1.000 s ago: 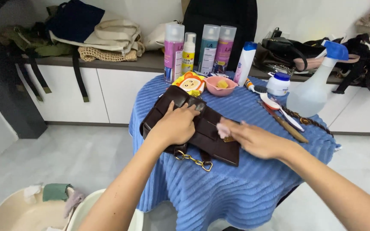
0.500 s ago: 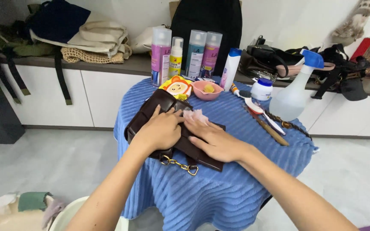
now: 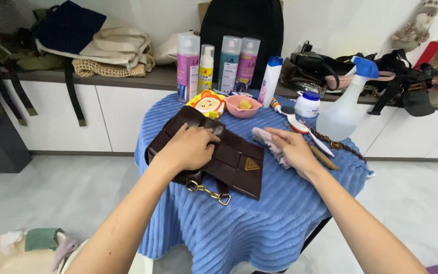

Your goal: Cleaning a brown leather handbag using wipes and various cleaning solutions at a workspace.

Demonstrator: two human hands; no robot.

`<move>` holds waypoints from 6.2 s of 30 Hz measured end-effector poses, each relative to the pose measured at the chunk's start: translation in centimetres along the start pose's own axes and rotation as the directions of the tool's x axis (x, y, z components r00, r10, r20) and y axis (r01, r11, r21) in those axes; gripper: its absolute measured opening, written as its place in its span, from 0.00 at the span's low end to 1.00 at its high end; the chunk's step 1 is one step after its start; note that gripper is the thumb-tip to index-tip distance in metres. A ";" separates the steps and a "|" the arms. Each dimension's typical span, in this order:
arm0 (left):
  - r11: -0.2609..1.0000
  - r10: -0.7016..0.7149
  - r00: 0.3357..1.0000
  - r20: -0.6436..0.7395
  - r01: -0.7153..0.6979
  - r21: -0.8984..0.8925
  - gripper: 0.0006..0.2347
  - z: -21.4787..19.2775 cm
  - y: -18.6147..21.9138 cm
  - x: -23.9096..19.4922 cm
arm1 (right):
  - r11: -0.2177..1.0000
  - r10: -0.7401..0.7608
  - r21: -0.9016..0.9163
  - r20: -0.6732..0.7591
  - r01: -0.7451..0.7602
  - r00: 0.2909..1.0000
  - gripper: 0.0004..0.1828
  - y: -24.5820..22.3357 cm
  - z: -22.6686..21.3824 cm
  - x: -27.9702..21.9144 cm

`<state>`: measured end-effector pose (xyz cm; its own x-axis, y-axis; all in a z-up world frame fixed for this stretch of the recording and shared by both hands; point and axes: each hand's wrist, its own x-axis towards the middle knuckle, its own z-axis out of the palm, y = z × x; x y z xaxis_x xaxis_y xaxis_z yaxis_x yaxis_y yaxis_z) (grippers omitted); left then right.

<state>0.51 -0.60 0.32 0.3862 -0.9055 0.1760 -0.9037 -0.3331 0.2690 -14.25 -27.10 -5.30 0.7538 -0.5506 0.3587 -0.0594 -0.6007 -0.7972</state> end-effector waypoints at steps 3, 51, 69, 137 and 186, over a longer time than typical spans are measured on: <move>0.986 -0.007 0.995 -0.096 0.023 0.162 0.12 -1.1 2.0 0.3 | 0.996 -0.043 0.081 0.007 0.042 0.999 0.25 -1.2 0.4 -0.8; 0.789 -0.422 0.756 -0.500 0.034 -0.614 0.02 9.0 -8.6 -14.3 | 0.930 -0.109 -0.317 0.251 0.188 0.962 0.20 -3.6 1.4 -2.3; 0.981 -0.050 0.952 -0.302 0.103 0.162 0.06 0.6 2.4 -4.3 | 0.966 -0.108 -0.208 0.220 0.155 0.969 0.16 -6.2 1.5 -3.9; 0.923 0.324 0.835 0.446 -0.174 -0.343 0.20 32.6 8.7 3.6 | 0.898 -0.342 -0.220 0.194 0.380 0.920 0.39 -2.0 1.1 -2.0; 0.959 -0.175 0.966 0.190 0.123 0.255 0.28 -1.5 1.7 -2.6 | 0.994 0.098 0.061 -0.041 -0.095 0.994 0.14 -9.2 0.4 -2.1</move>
<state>-1.72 1.60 1.72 0.4959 -0.8665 -0.0566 -0.8662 -0.4982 0.0385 -15.07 -20.19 1.13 0.7169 -0.6299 0.2988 -0.0908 -0.5093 -0.8558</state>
